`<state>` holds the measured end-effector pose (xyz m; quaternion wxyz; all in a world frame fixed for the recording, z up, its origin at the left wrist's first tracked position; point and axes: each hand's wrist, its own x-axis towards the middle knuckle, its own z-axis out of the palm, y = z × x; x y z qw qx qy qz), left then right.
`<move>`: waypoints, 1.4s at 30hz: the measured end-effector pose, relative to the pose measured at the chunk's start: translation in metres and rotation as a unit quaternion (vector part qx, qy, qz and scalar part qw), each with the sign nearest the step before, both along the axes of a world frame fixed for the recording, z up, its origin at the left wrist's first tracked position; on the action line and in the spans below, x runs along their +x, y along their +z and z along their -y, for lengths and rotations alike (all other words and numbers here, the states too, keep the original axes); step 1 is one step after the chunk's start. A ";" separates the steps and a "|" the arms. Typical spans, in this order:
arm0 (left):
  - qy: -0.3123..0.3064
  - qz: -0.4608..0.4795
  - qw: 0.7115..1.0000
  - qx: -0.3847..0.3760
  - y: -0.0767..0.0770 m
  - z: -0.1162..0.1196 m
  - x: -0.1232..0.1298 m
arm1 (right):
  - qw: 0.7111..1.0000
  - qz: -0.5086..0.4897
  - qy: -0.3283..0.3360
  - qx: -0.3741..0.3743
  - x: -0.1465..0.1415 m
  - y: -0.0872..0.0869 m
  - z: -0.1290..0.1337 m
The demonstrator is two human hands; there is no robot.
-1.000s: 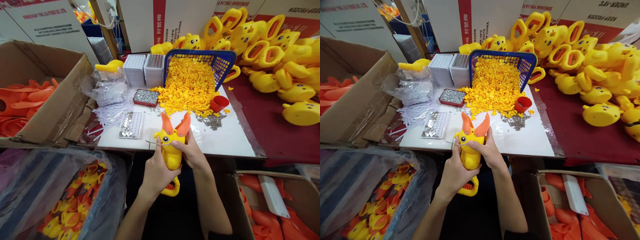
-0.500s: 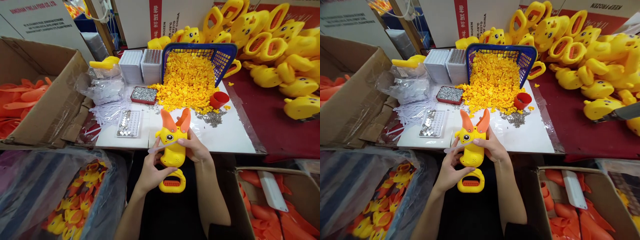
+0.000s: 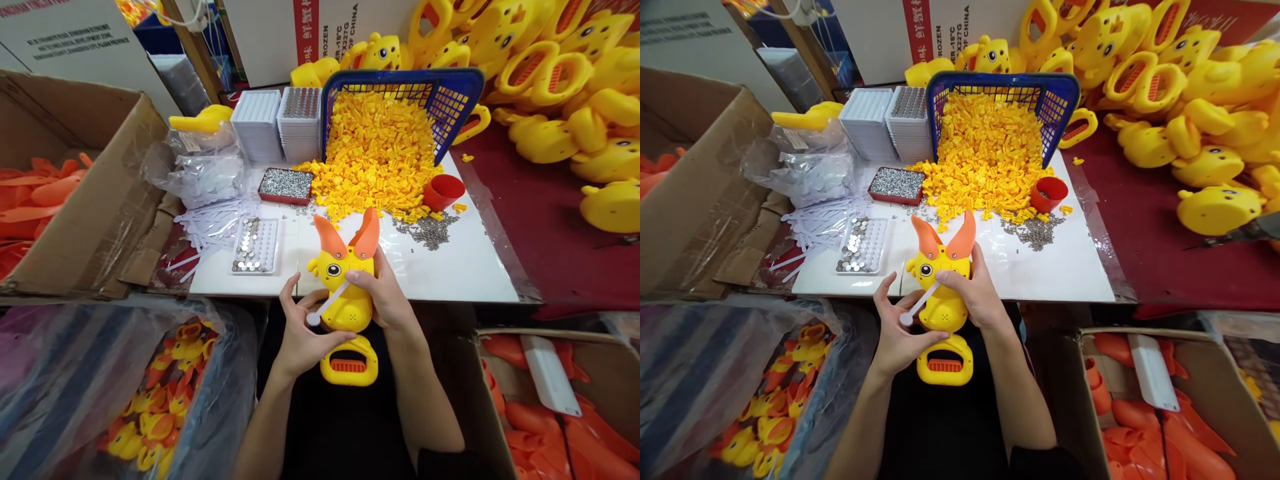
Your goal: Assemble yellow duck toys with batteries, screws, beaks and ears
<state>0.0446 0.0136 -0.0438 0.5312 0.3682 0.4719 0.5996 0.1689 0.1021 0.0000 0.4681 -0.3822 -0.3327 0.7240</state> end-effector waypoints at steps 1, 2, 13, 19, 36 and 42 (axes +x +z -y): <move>0.002 0.006 1.000 -0.011 0.000 0.000 0.000 | 1.000 0.007 -0.012 0.007 -0.002 -0.001 0.001; 0.003 0.014 1.000 -0.022 0.001 0.000 0.001 | 1.000 0.015 -0.023 0.014 -0.004 -0.002 0.001; 0.003 0.044 0.997 -0.065 0.002 0.000 0.002 | 0.998 0.041 -0.015 0.054 -0.004 -0.007 0.002; 0.030 0.036 0.997 -0.054 -0.007 0.000 0.004 | 0.998 0.033 0.036 0.044 0.004 -0.009 -0.003; 0.046 0.018 0.998 -0.037 -0.017 0.002 0.011 | 0.995 -0.046 0.075 0.034 0.015 -0.015 -0.010; 0.133 0.023 0.990 0.040 0.002 -0.001 0.010 | 0.991 -0.077 0.077 0.074 0.017 -0.029 0.016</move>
